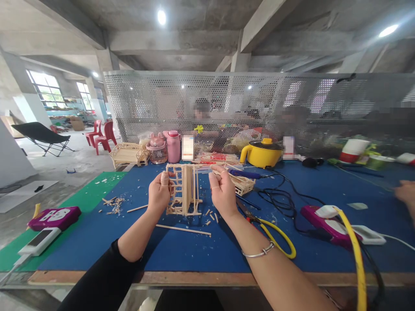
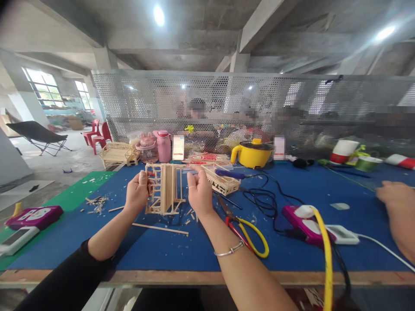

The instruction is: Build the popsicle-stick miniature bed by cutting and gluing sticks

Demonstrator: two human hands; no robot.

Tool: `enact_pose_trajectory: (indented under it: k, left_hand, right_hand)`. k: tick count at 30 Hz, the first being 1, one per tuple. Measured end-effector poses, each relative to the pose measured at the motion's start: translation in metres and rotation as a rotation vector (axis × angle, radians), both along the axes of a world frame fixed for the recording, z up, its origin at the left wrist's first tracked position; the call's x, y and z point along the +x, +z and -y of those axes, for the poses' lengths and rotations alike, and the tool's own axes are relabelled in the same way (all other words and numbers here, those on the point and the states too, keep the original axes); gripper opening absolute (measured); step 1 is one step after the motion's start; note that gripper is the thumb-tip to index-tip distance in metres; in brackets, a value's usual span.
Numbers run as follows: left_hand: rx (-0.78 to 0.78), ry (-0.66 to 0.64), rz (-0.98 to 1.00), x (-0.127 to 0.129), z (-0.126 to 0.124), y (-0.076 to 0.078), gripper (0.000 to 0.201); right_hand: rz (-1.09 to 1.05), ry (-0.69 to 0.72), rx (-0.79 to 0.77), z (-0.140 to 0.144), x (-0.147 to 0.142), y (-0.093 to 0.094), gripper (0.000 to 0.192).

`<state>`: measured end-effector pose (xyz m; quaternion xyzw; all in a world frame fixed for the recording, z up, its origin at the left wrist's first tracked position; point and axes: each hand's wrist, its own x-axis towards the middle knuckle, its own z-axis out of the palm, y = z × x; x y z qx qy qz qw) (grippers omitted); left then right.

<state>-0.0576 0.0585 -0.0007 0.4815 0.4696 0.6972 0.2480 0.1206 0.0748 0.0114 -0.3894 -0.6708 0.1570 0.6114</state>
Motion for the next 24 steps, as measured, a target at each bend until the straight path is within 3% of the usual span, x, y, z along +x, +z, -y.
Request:
enact_pose_trajectory:
  k: [5,9,11,14,18,21,24]
  left_hand:
    - [0.116,0.097,-0.245,-0.002,0.0,-0.001,0.044]
    - [0.348,0.247,-0.653,-0.008,-0.01,0.022,0.037]
    - [0.441,0.257,-0.837,-0.012,-0.018,0.037,0.036]
    - [0.501,0.209,-1.102,-0.015,-0.032,0.055,0.037]
    - [0.396,0.01,-1.409,-0.007,-0.05,0.06,0.031]
    - [0.319,-0.061,-1.457,0.006,-0.056,0.056,0.026]
    - [0.344,-0.046,-1.361,0.017,-0.05,0.058,0.032]
  right_hand:
    - [0.225,-0.069,0.261,0.008,0.003,0.007,0.034]
    - [0.283,-0.074,0.359,0.01,0.008,0.014,0.031]
    - [0.316,-0.083,0.295,0.007,0.01,0.014,0.03]
    - [0.472,-0.17,0.028,-0.004,0.01,0.007,0.03]
    - [0.636,-0.203,-0.176,-0.016,0.009,-0.008,0.016]
    - [0.716,-0.215,-0.26,-0.02,0.009,-0.016,0.008]
    - [0.756,-0.231,-0.319,-0.023,0.012,-0.022,0.008]
